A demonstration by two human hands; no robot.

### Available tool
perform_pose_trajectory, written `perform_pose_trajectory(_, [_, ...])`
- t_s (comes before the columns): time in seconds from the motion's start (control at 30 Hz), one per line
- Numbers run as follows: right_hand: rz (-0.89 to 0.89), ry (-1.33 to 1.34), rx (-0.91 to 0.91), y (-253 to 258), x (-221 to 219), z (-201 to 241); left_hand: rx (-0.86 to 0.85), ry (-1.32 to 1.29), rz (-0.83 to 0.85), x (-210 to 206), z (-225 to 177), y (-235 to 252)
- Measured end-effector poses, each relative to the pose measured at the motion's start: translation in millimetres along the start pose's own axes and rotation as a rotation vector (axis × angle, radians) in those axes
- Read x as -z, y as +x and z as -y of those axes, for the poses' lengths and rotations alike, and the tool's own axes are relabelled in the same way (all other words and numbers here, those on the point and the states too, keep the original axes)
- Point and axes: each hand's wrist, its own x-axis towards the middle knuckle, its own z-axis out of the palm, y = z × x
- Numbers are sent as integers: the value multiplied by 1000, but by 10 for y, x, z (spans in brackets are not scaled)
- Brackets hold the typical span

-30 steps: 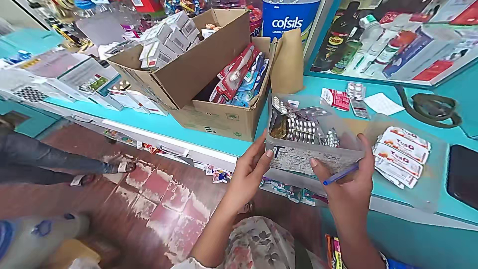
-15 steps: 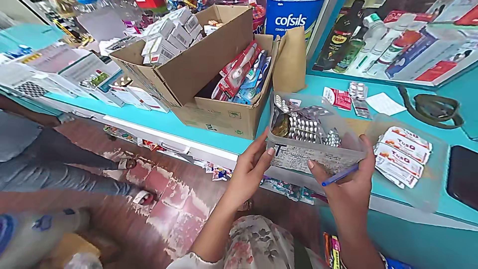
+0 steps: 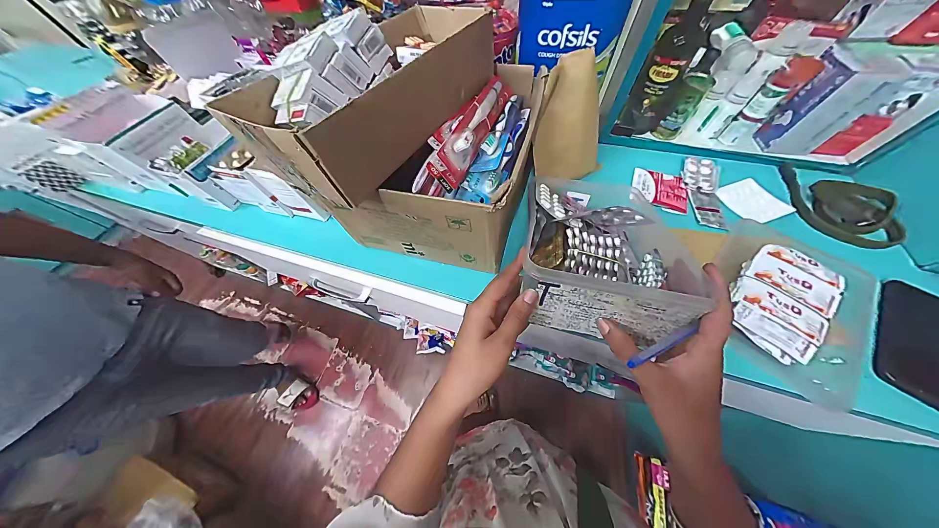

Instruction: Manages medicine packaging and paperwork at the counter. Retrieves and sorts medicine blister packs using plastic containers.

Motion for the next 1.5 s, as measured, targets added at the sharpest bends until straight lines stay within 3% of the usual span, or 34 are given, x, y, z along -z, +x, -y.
perform_pose_trajectory(0.47, [198,102,84,63,299,-114,-26,-8,-12,28,40,4])
perform_pose_trajectory(0.9, [149,151,67,157,315,-68,-9,19,-26,37,20,6])
perform_pose_trajectory(1.5, [228,156,47,158,380,-110,-8,3,-40,28,22,12])
